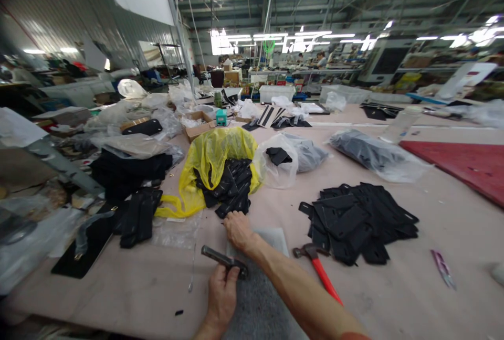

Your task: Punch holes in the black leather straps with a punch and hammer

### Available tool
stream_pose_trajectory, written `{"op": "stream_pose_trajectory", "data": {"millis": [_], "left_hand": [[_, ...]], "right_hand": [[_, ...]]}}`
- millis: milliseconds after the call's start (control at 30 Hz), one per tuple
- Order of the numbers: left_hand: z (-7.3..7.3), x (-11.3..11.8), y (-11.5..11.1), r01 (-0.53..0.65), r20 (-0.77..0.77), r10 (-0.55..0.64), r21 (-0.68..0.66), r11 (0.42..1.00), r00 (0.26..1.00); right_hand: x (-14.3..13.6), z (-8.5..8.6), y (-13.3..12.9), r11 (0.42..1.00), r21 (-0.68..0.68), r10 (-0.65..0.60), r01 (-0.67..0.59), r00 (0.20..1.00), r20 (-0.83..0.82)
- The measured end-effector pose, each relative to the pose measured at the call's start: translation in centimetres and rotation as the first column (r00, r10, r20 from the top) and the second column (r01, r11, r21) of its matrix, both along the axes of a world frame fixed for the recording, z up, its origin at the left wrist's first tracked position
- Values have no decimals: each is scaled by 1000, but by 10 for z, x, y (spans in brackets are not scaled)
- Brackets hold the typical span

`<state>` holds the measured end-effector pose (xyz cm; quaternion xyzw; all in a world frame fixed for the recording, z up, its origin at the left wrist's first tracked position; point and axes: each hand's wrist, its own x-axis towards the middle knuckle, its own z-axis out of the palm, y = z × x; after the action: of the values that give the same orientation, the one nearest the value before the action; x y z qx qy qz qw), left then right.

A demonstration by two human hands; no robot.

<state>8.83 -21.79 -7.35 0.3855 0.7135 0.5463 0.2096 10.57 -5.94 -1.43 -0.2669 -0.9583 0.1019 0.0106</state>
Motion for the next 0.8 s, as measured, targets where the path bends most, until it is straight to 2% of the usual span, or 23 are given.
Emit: {"op": "stream_pose_trajectory", "data": {"millis": [100, 200, 300, 400, 500, 567, 700, 800], "left_hand": [[-1, -2, -10, -24, 51, 24, -8, 1000, 998], [-4, -7, -19, -81, 58, 81, -4, 997, 995], [-4, -16, -23, -134, 23, 135, -15, 991, 991], [2, -26, -16, -128, -6, 128, -37, 991, 992], [11, -31, 3, -64, -39, 63, -23, 998, 997], [16, -30, 19, -3, -44, 3, -2, 1000, 999], [17, -22, 47, 114, -46, -114, 10, 993, 992], [14, -16, 60, 223, -55, -223, 2, 975, 973]], "right_hand": [[33, 14, -6, 1000, 15, 24, -23, 999, -43], [83, 19, -31, 999, 26, 24, -21, 993, -120], [131, 6, -72, 1000, 9, 16, -14, 979, -205], [162, -16, -110, 998, -49, 15, -27, 976, -218], [173, -33, -130, 998, -64, -14, -2, 971, -240], [173, -38, -135, 998, -57, -28, 13, 962, -270], [170, -37, -137, 996, -92, -27, 0, 954, -297], [169, -36, -138, 993, -116, -70, 37, 953, -296]]}}
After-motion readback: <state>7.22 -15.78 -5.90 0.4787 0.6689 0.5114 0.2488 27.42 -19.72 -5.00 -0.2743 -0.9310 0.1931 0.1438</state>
